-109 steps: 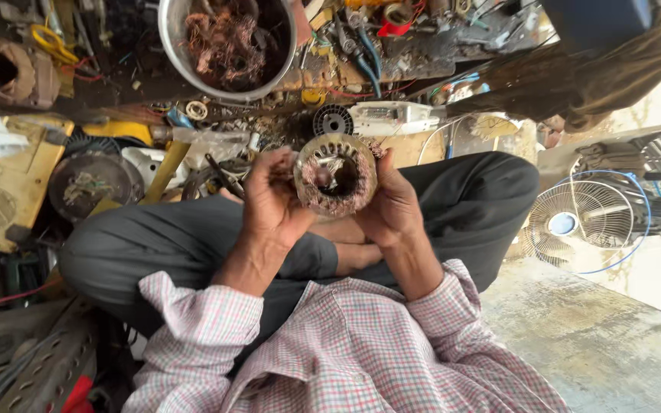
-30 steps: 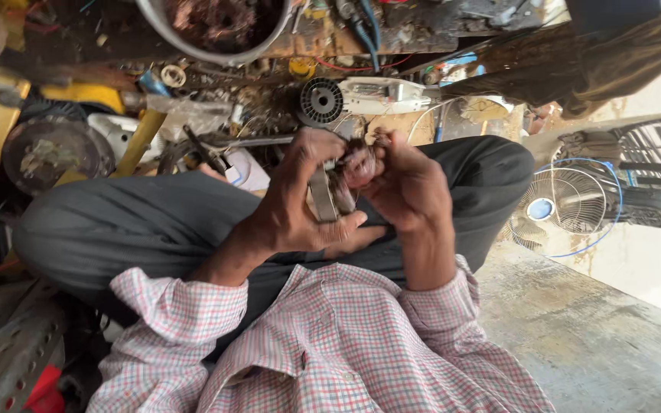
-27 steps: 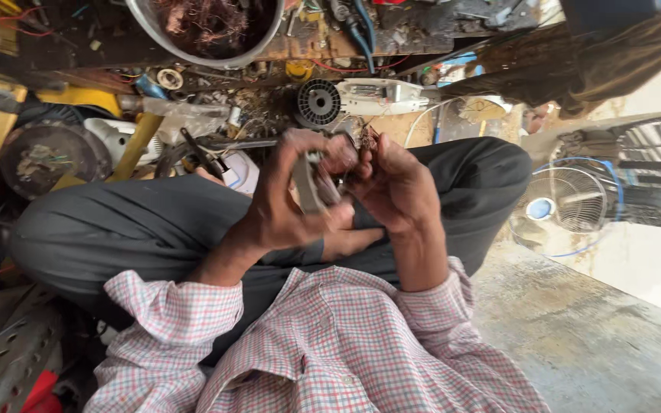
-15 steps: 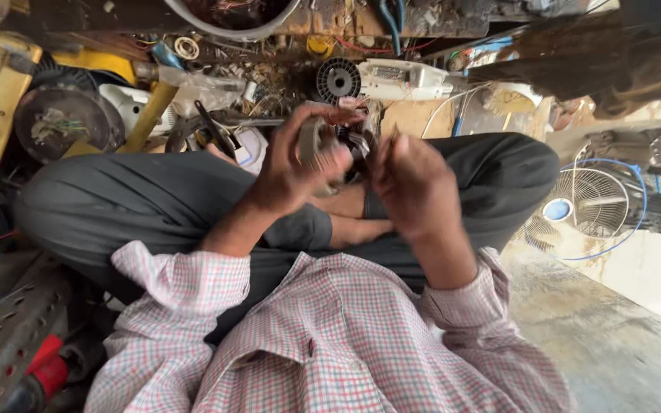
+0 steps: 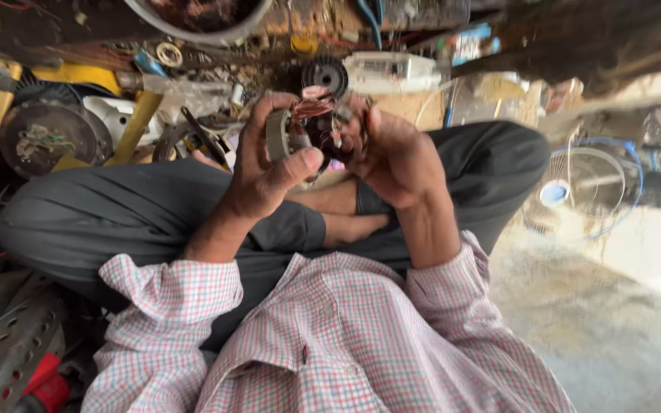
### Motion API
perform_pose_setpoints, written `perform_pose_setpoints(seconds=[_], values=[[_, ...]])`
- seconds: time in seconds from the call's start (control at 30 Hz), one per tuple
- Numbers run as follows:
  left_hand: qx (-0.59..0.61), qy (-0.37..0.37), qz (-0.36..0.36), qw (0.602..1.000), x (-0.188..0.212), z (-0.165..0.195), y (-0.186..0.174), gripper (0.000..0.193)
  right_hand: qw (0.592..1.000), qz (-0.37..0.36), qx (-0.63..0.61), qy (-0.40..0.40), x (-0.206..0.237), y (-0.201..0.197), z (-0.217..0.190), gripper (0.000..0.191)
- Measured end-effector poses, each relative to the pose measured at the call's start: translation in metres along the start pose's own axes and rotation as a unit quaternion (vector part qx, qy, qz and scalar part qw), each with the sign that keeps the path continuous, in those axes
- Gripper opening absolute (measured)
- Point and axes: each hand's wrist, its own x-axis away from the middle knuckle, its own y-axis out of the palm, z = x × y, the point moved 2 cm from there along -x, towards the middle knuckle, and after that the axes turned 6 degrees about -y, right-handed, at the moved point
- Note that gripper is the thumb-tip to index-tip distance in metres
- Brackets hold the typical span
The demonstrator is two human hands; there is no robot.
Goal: The person sits cross-legged on the floor and uses a hammer and screwdriver to pry apart a cylindrical electrical component. They then pull out copper wire coils by hand and place them into a metal bowl.
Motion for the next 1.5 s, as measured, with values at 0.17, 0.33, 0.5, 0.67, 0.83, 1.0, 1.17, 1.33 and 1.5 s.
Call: perform_pose_setpoints(seconds=[0.17, 0.33, 0.5, 0.67, 0.83, 1.0, 1.17, 1.33, 1.5], values=[[-0.345, 0.248, 0.001, 0.905, -0.002, 0.006, 0.010, 0.056, 0.995, -0.024, -0.051, 0.083, -0.040, -0.009, 0.013, 0.030], [-0.301, 0.184, 0.027, 0.935, -0.009, 0.007, -0.007, 0.056, 0.989, 0.028, -0.014, 0.141, -0.077, 0.000, 0.021, 0.027], [-0.047, 0.078, 0.055, 0.994, -0.004, 0.003, -0.024, 0.058, 0.993, -0.079, -0.029, 0.082, -0.059, 0.019, 0.013, 0.032], [-0.106, 0.099, 0.080, 0.986, -0.003, -0.002, -0.030, 0.062, 0.960, 0.005, 0.200, -0.194, -0.005, 0.030, 0.005, 0.035], [-0.072, 0.089, 0.030, 0.993, -0.005, -0.012, -0.029, 0.059, 0.795, -0.020, 0.471, -0.380, 0.024, 0.060, 0.015, 0.025], [-0.016, 0.084, -0.001, 0.996, -0.006, -0.015, -0.027, 0.058, 0.729, -0.068, 0.554, -0.397, 0.027, 0.050, 0.026, 0.020], [-0.093, 0.086, 0.026, 0.992, -0.005, -0.014, -0.035, 0.050, 0.849, -0.174, 0.406, -0.288, 0.035, 0.041, 0.029, 0.021], [-0.151, 0.119, 0.021, 0.981, -0.007, -0.018, -0.043, 0.045, 0.678, 0.115, 0.615, -0.385, 0.051, 0.033, -0.071, 0.038], [0.006, 0.038, 0.139, 0.990, -0.020, -0.044, -0.045, 0.033, 0.540, 0.092, 0.701, -0.456, 0.040, -0.013, -0.142, 0.018]])
